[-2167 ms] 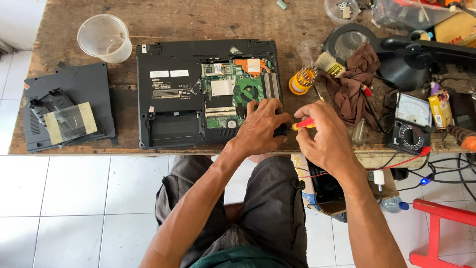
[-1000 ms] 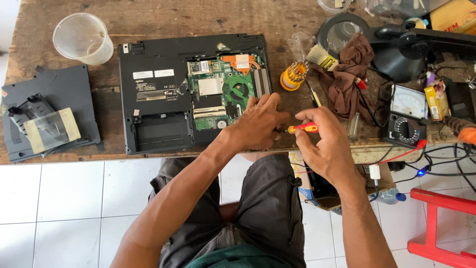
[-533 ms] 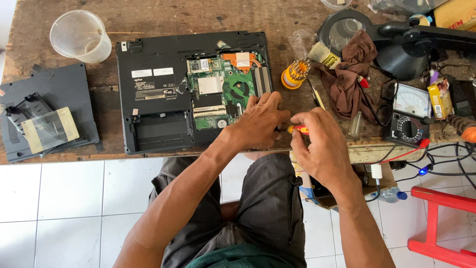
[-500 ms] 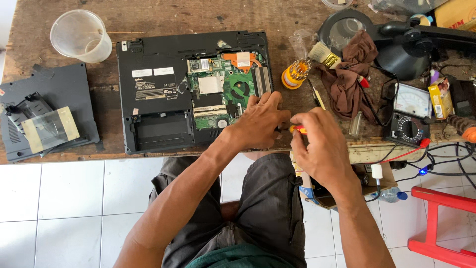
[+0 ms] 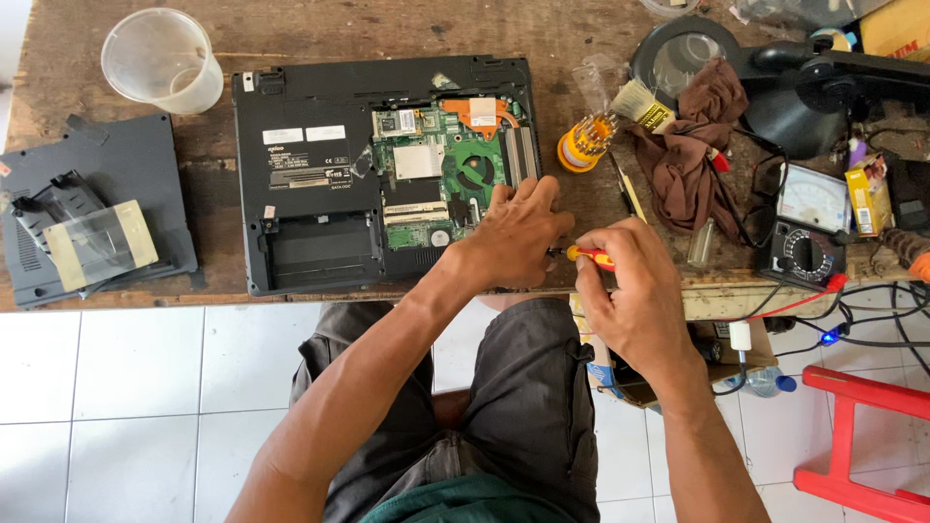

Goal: The person uses a screwdriver to remove screws from the back of a disassembled laptop. They place the removed screws into a small plastic container and continue unscrewing various parts of the laptop chassis.

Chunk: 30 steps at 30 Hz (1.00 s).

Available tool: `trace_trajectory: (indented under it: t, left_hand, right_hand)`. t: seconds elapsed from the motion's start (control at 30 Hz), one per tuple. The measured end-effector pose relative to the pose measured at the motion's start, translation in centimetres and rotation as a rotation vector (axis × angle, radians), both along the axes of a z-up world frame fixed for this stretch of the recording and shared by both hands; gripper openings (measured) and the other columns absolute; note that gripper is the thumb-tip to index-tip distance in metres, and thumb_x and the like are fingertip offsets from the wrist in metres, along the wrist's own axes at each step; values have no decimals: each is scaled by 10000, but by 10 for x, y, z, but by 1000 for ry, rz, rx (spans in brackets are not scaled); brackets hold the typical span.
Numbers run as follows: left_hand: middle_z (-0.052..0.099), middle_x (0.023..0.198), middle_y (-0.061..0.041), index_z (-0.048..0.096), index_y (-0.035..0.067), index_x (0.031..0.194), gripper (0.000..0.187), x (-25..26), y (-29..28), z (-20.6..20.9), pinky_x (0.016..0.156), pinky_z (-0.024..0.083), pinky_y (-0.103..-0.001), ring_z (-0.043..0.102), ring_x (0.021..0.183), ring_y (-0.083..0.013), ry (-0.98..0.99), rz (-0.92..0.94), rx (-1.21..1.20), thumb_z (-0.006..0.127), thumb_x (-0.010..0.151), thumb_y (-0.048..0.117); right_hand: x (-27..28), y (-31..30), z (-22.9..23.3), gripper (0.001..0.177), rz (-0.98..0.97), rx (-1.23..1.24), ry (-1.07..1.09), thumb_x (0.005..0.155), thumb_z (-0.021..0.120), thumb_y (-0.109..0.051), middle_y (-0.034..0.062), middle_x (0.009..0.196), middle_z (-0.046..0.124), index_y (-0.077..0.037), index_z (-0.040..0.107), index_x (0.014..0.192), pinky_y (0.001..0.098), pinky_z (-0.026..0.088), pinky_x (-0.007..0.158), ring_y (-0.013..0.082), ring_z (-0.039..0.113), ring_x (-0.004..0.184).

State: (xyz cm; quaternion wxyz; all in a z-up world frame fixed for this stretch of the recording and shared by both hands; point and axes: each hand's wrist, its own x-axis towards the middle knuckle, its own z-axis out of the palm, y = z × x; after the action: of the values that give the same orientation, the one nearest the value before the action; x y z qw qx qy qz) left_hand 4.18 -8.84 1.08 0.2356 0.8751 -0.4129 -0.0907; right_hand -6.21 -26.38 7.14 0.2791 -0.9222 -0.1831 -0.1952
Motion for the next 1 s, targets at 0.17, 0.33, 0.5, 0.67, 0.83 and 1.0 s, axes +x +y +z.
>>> trace_trajectory:
  t: [0.17, 0.33, 0.5, 0.67, 0.83, 1.0]
  left_hand:
    - [420, 1169, -86, 660, 160, 974, 318, 0, -4, -6, 1034, 402, -553, 463, 1147, -337, 8, 13, -1, 929, 877, 299]
    - [428, 1182, -64, 661, 180, 991, 363, 3, -9, -21, 1056, 388, -589, 471, 1166, -339, -8, 43, 8, 940, 829, 344]
    - [434, 1154, -48, 680, 199, 1003, 258, 2, -8, -20, 1063, 397, -553, 488, 1163, -319, 18, 49, -8, 833, 840, 327]
    - [430, 1136, -42, 661, 215, 956, 198, 3, -8, -26, 1050, 388, -534, 477, 1142, -307, 5, 55, -35, 786, 828, 299]
    - [445, 1142, -59, 644, 216, 971, 199, 2, -4, -23, 1044, 401, -537, 498, 1153, -324, -2, 35, -76, 723, 814, 309]
    - [441, 1132, -47, 657, 219, 959, 276, 2, -8, -31, 1027, 403, -561, 496, 1124, -330, -39, 63, -80, 782, 762, 366]
  right_hand:
    - [0, 2, -1, 156, 4, -101, -22, 989, 753, -10, 141, 992, 622, -48, 718, 1137, 497, 561, 808, 415, 689, 935]
    - [1, 10, -6, 192, 5, -206, -63, 937, 752, -13, 125, 970, 606, -64, 719, 1119, 494, 560, 781, 390, 682, 909]
    - [-5, 32, -8, 266, -108, -486, -166, 831, 786, -52, 91, 923, 572, -104, 703, 1079, 484, 535, 749, 346, 669, 862]
    - [-2, 41, -10, 135, -216, -600, -230, 923, 765, -179, 57, 845, 571, -144, 650, 985, 447, 521, 679, 312, 677, 772]
    - [3, 30, -4, 277, -283, -629, -183, 1019, 758, -408, -7, 680, 601, -224, 618, 865, 407, 539, 629, 243, 707, 624]
    - [4, 29, 10, 304, -22, -365, -42, 887, 793, -117, 124, 909, 635, -106, 645, 1153, 527, 524, 806, 412, 705, 911]
